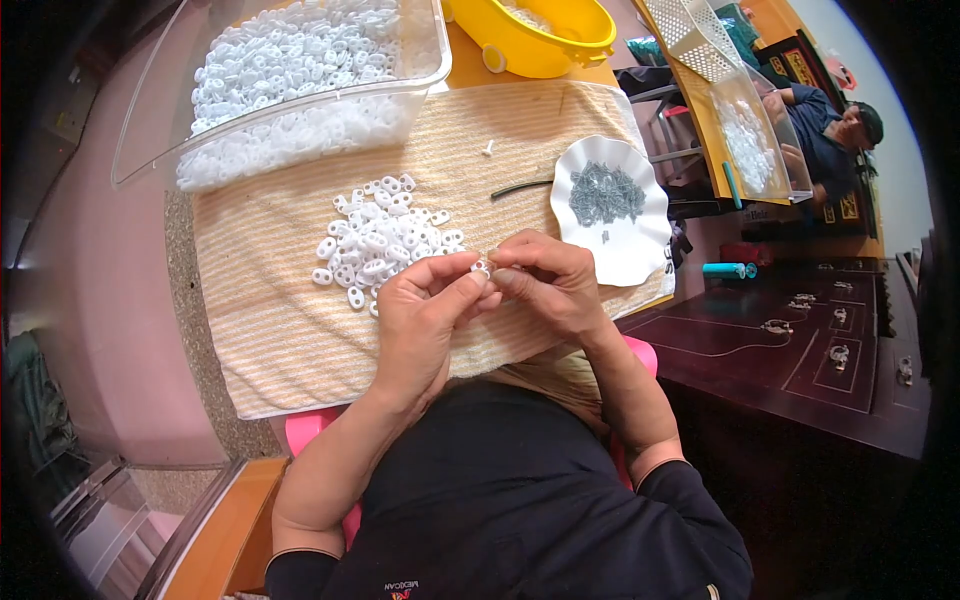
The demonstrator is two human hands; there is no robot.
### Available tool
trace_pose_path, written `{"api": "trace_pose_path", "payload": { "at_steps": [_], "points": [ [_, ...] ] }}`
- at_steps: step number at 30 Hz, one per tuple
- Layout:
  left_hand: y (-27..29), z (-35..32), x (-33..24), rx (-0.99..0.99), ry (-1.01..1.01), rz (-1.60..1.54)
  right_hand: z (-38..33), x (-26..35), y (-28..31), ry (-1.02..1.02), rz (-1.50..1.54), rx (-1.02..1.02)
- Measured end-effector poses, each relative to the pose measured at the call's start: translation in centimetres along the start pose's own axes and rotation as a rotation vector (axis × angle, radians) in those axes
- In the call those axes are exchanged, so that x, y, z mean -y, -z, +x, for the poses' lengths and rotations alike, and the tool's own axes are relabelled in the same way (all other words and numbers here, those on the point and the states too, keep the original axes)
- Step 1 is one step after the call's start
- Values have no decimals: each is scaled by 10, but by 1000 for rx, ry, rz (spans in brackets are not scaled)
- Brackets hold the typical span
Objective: Manually inserting small metal pins or components into white plastic parts.
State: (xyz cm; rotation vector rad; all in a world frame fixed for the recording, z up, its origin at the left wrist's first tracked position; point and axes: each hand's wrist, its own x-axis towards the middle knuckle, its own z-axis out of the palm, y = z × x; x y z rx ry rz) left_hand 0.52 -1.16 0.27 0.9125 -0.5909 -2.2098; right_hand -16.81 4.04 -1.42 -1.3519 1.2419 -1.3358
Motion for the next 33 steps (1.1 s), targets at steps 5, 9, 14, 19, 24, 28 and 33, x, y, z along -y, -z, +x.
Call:
{"api": "trace_pose_path", "payload": {
  "at_steps": [5, 9, 14, 19, 24, 28, 33],
  "points": [
    [1, 1, -1, 6, -9, 7, -3, 7, 3, -158, 72, -50],
    [0, 1, -2, 9, -16, 20, -2, 9, 4, -268, 192, -70],
    [0, 1, -2, 20, -1, 38, -2, 9, 6, -287, 250, -70],
    [-1, 1, -2, 19, -14, 24, -2, 10, 8, -317, 177, -61],
    [0, 1, -2, 26, -16, 27, -2, 12, 9, -316, 175, -50],
    [-2, 0, -3, 23, -14, 28, -2, 12, 8, -319, 211, -37],
    [-2, 0, -4, 26, -8, 36, -3, 10, 10, -330, 217, -31]
  ]
}}
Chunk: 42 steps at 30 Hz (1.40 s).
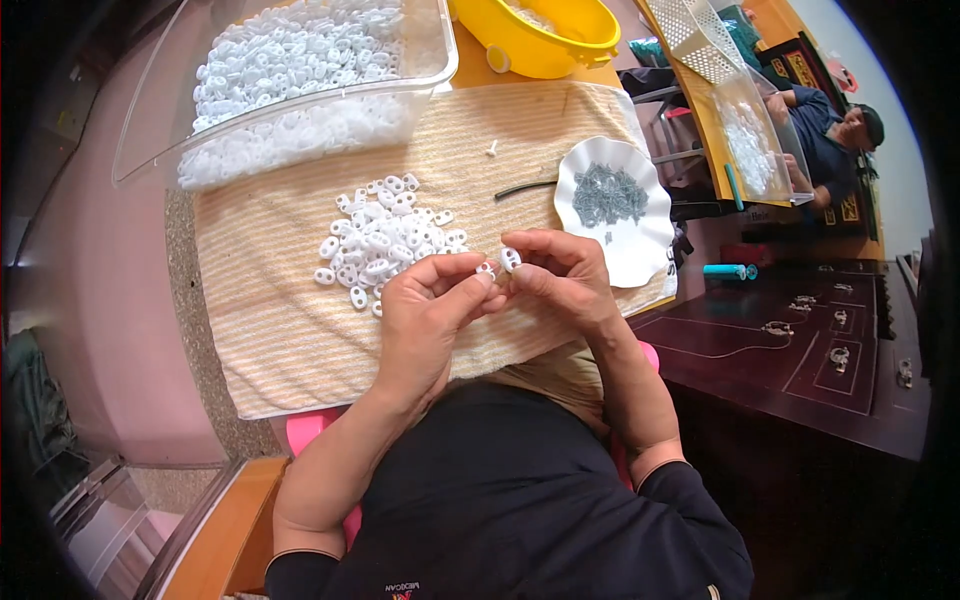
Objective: Manually inserting small metal pins or components into white plastic parts.
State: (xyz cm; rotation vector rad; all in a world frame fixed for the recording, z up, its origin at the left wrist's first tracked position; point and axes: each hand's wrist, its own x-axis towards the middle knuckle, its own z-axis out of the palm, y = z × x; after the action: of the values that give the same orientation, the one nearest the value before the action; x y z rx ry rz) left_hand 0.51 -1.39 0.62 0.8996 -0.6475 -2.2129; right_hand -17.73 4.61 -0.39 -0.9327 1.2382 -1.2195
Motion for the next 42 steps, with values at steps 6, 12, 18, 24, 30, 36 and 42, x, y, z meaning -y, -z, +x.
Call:
{"api": "trace_pose_path", "payload": {
  "at_steps": [6, 12, 18, 24, 30, 36, 42],
  "points": [
    [1, 0, 0, 11, 9, 4, 0, 0, -1, 34, 42, 20],
    [2, 1, 2, 19, 7, 0, 1, -1, -1, 55, 25, 44],
    [3, 1, 3, 26, 13, -4, 1, -3, 0, 71, 35, 63],
    [2, 1, 2, 27, 19, 12, 2, -2, 1, 87, 25, 95],
    [2, 1, 2, 32, 17, 31, 2, 2, 0, 79, 7, 100],
    [2, 1, 3, 30, 33, 44, 3, 0, 1, 94, -10, 131],
    [3, 1, 4, 19, 39, 47, 3, 1, 1, 81, -25, 140]
  ]
}}
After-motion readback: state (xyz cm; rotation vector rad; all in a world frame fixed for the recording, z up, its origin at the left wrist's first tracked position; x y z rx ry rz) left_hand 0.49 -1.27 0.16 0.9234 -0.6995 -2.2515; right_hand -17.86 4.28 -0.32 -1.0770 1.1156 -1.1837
